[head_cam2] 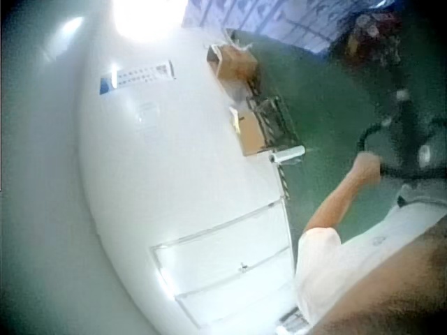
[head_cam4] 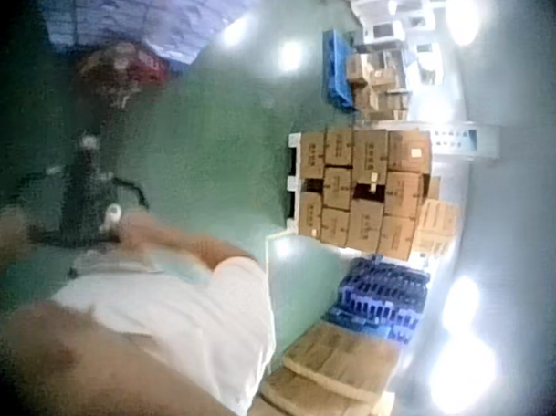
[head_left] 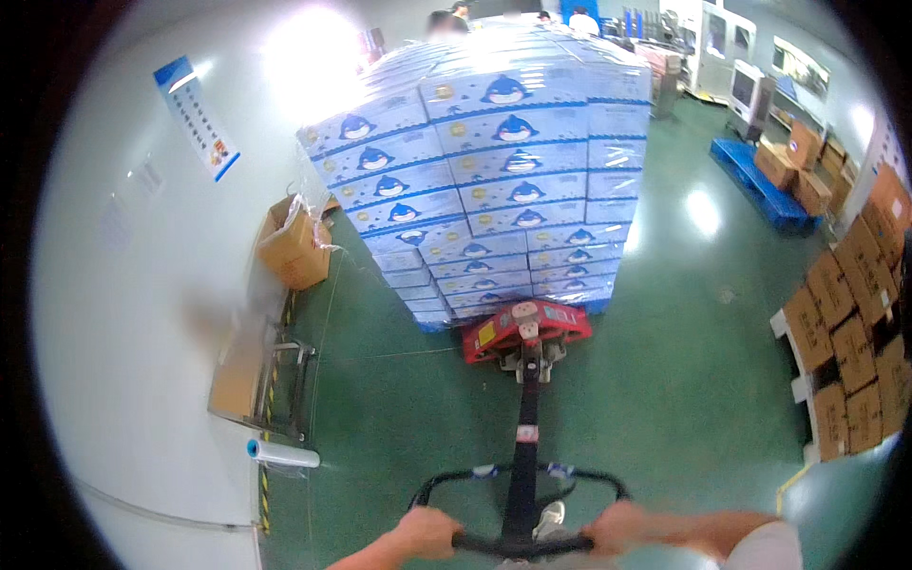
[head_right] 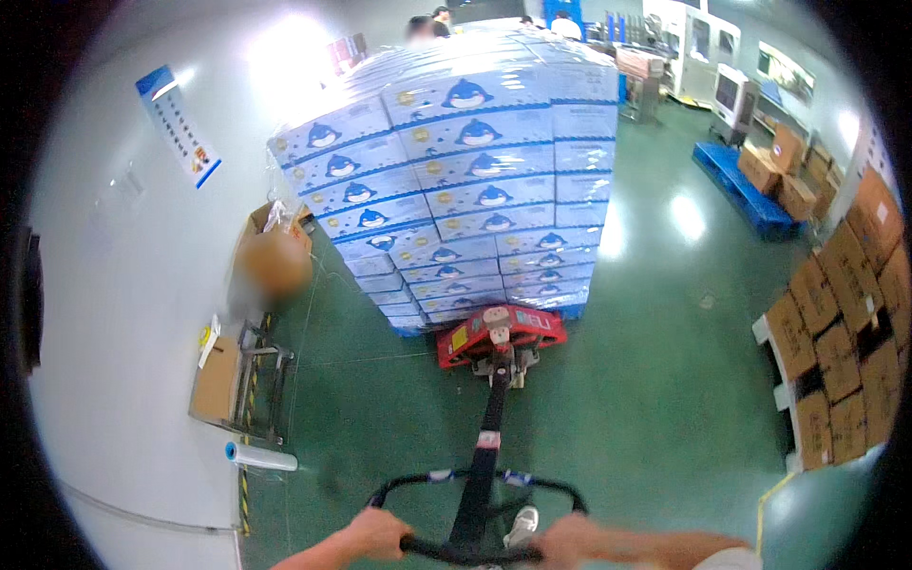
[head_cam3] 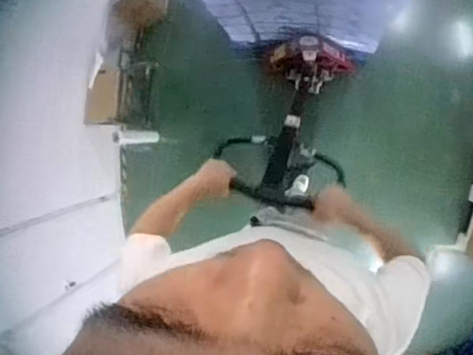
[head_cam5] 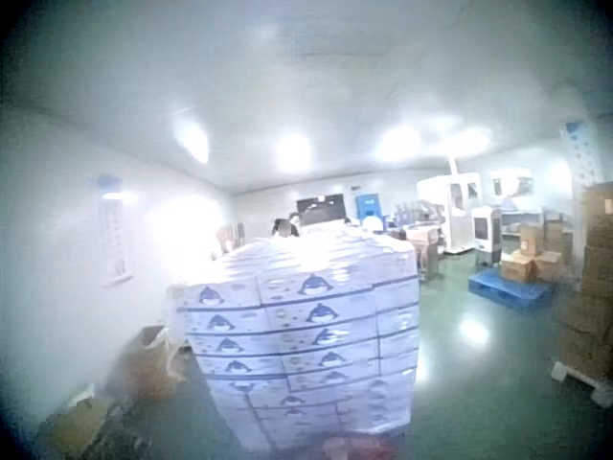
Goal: The person applies labels to a stack of boxes on a pallet, then wraps the entire stack with plastic film. They then use a pallet jack to move the wrapped pallet and place a blue plastic crate on top of it.
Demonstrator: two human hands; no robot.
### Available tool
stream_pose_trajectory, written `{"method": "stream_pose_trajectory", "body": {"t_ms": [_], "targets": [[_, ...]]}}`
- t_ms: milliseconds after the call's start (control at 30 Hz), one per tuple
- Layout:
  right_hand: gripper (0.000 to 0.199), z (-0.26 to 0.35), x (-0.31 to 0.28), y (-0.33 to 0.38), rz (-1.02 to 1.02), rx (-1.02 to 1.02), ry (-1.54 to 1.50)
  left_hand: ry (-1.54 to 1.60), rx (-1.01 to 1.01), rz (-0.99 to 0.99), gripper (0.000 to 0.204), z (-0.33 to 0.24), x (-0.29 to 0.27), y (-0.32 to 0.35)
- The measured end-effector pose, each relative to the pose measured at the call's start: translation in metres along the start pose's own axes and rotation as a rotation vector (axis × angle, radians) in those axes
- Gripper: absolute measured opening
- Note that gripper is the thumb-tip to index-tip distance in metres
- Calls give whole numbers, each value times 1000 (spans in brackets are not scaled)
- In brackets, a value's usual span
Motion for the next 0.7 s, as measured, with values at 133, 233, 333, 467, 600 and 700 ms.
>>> {"method": "stream_pose_trajectory", "body": {"t_ms": [133,233,333,467,600,700], "targets": [[20,35,52,5,-306,-109,-182,59,2,-22,20,-21,66,11],[23,9,159,-26,-319,-21,-132,91,28,-20,22,-29,135,-1],[25,4,124,-11,-197,185,-5,132,-25,-99,24,-38,88,11],[26,19,96,9,-198,222,13,187,81,-456,26,-35,68,29],[27,35,194,-24,-147,285,34,21,35,-139,25,-40,202,9],[29,52,154,3,-292,351,5,130,-58,-228,25,-52,145,36]]}}
Point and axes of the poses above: each hand's wrist, its own y-axis away from the middle knuckle, its own x-axis out of the palm, z = x × y, the point moved 5 cm from there along -y, towards the middle knuckle, and after that the axes turned 11 degrees about -z, right-handed, at the moved point
